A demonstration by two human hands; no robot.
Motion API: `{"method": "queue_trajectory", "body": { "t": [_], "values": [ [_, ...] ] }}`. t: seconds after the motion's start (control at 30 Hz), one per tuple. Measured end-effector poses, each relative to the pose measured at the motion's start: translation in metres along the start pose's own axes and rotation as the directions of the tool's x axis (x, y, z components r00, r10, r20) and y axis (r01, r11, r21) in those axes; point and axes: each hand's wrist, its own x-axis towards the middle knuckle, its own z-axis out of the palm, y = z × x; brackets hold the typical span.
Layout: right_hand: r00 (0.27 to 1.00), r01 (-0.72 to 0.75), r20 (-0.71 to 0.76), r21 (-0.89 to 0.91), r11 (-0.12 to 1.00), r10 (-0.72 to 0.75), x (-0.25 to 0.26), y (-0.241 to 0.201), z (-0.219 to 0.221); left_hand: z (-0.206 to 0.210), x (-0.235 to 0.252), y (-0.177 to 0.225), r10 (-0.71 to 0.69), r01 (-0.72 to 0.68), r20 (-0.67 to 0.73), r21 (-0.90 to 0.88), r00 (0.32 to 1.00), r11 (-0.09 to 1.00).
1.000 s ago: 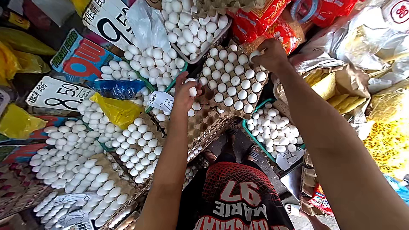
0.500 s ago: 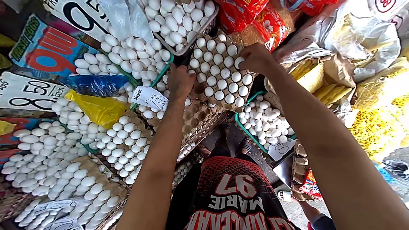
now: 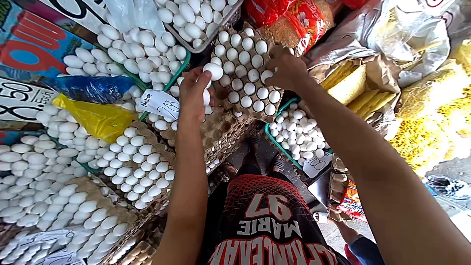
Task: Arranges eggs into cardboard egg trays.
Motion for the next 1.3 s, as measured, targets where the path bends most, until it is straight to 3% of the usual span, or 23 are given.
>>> {"method": "queue_trajectory", "body": {
  "t": [0.03,0.1,0.13,0.17,0.2,0.23,0.3,0.37,0.5,0.67,0.77,0.87,0.97,1.07,1.2,1.3],
  "values": [
    [1.0,0.017,-0.013,0.272,0.962,-0.014,-0.006,0.017,-0.003,-0.001,-0.018,-0.003,-0.014,0.019,0.048,-0.109,0.999,0.994],
    [0.997,-0.072,0.062,0.741,0.668,0.038,-0.02,0.042,-0.004,-0.001,-0.057,-0.019,-0.029,0.073,0.149,-0.296,0.988,0.952],
    [0.99,-0.139,0.119,0.836,0.53,0.073,-0.025,0.05,-0.004,0.003,-0.074,-0.031,-0.025,0.106,0.208,-0.387,0.978,0.916],
    [0.986,-0.168,0.143,0.863,0.476,0.087,-0.028,0.055,-0.004,0.008,-0.09,-0.045,-0.016,0.151,0.277,-0.471,0.961,0.869],
    [0.987,-0.158,0.12,0.829,0.537,0.104,-0.032,0.055,-0.001,0.016,-0.106,-0.06,-0.026,0.213,0.337,-0.531,0.941,0.82],
    [0.993,-0.112,0.048,0.723,0.682,0.111,-0.033,0.054,0.004,0.026,-0.119,-0.074,-0.06,0.286,0.39,-0.552,0.919,0.783],
    [0.992,-0.045,-0.099,0.305,0.951,0.079,-0.03,0.047,0.014,0.051,-0.137,-0.099,-0.154,0.415,0.471,-0.52,0.868,0.747],
    [0.986,-0.119,-0.128,-0.087,0.989,0.108,-0.031,0.034,0.023,0.078,-0.15,-0.124,-0.298,0.531,0.486,-0.459,0.821,0.712],
    [0.981,-0.186,-0.116,-0.3,0.936,0.157,-0.028,0.014,0.03,0.128,-0.156,-0.179,-0.598,0.692,0.348,-0.375,0.722,0.617],
    [0.98,-0.137,-0.177,-0.271,0.953,0.09,-0.025,0.019,0.027,0.181,-0.146,-0.228,-0.704,0.73,0.233,-0.374,0.671,0.572],
    [0.955,-0.078,-0.287,-0.01,0.997,0.072,-0.04,0.035,0.012,0.206,-0.132,-0.242,-0.7,0.702,0.202,-0.441,0.685,0.559],
    [0.949,0.06,-0.313,0.288,0.956,0.035,-0.097,0.061,0.008,0.223,-0.121,-0.247,-0.687,0.668,0.166,-0.475,0.707,0.573],
    [0.963,-0.106,-0.167,0.48,0.871,0.21,-0.151,0.099,0.058,0.241,-0.107,-0.255,-0.686,0.638,0.12,-0.508,0.718,0.579],
    [0.924,-0.343,-0.043,0.348,0.872,0.38,-0.165,0.136,0.123,0.258,-0.099,-0.264,-0.673,0.612,0.074,-0.497,0.736,0.616],
    [0.844,-0.506,-0.104,0.173,0.845,0.526,-0.161,0.154,0.172,0.268,-0.094,-0.261,-0.663,0.598,0.043,-0.48,0.747,0.643],
    [0.82,-0.541,-0.167,0.086,0.837,0.547,-0.162,0.156,0.187,0.27,-0.097,-0.258,-0.612,0.581,0.005,-0.32,0.791,0.748]
  ]
}}
